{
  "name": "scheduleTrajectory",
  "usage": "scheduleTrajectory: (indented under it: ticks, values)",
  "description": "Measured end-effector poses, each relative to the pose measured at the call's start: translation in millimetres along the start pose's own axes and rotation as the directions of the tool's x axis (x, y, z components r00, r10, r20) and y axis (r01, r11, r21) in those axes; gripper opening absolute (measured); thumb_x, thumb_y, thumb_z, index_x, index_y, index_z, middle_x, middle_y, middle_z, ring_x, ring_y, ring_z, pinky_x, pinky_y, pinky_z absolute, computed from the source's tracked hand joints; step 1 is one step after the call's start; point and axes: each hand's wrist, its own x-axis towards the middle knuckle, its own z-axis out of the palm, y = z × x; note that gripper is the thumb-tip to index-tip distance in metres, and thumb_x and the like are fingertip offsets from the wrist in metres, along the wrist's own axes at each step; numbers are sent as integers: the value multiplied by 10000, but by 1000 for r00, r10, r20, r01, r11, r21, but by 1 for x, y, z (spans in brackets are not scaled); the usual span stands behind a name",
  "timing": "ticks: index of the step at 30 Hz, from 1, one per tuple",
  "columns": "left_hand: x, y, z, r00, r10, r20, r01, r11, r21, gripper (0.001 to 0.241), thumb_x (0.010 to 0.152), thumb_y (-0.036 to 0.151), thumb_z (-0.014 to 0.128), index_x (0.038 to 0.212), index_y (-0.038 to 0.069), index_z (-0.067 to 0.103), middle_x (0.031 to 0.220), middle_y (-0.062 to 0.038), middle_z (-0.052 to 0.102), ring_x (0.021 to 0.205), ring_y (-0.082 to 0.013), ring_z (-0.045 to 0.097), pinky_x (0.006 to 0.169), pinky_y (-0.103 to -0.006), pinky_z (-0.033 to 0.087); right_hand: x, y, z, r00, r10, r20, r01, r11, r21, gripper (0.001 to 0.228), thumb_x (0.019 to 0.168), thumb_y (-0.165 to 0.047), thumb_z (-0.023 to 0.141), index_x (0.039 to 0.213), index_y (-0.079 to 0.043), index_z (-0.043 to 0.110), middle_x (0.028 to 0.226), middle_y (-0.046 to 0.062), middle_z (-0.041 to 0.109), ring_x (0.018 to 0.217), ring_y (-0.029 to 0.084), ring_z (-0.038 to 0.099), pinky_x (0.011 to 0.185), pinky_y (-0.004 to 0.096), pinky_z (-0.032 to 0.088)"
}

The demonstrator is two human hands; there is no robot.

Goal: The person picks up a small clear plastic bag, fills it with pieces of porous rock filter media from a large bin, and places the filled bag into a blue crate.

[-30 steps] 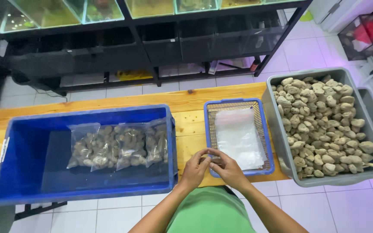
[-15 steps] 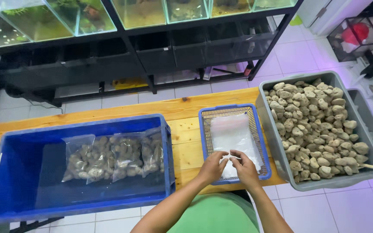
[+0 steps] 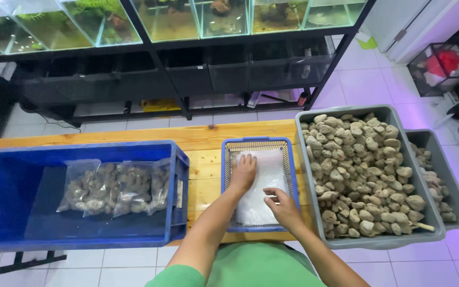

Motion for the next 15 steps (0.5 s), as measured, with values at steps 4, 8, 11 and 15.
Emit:
scheduleTrajectory:
  ticks: [4, 8, 11, 15]
  values:
    - [13, -8, 30, 974, 105, -201, -75, 985, 153, 105, 853, 145, 476, 877, 171, 574, 818, -14, 536, 834, -213, 562, 851, -490, 389, -1, 12, -14, 1000, -15, 17, 14, 1000, 24, 306, 847, -174, 663, 1146, -108, 653, 1113, 160, 662, 988, 312, 666, 794, 414, 560]
    - [7, -9, 24, 964, 185, -190, -158, 976, 152, 47, 775, 178, 581, 816, 201, 587, 748, 19, 569, 733, -182, 615, 739, -409, 449, -7, 12, -29, 999, 18, 48, -23, 993, 113, 307, 847, -169, 667, 1144, -91, 655, 1096, 169, 663, 970, 309, 664, 804, 427, 547]
    - [-7, -11, 13, 985, 159, -68, -162, 986, -47, 72, 767, 211, 660, 817, 189, 613, 742, -8, 589, 723, -223, 646, 644, -363, 497, -10, 6, -35, 996, 47, 77, -60, 985, 163, 314, 849, -167, 662, 1151, -82, 649, 1071, 165, 676, 945, 272, 671, 809, 406, 543]
    - [-23, -2, -35, 980, 65, 189, 1, 944, -331, 82, 789, 247, 677, 798, 168, 700, 722, -73, 661, 745, -288, 678, 625, -390, 536, -13, -13, -35, 992, 79, 95, -100, 967, 236, 313, 869, -171, 629, 1160, -57, 636, 1030, 164, 681, 893, 236, 670, 784, 369, 548]
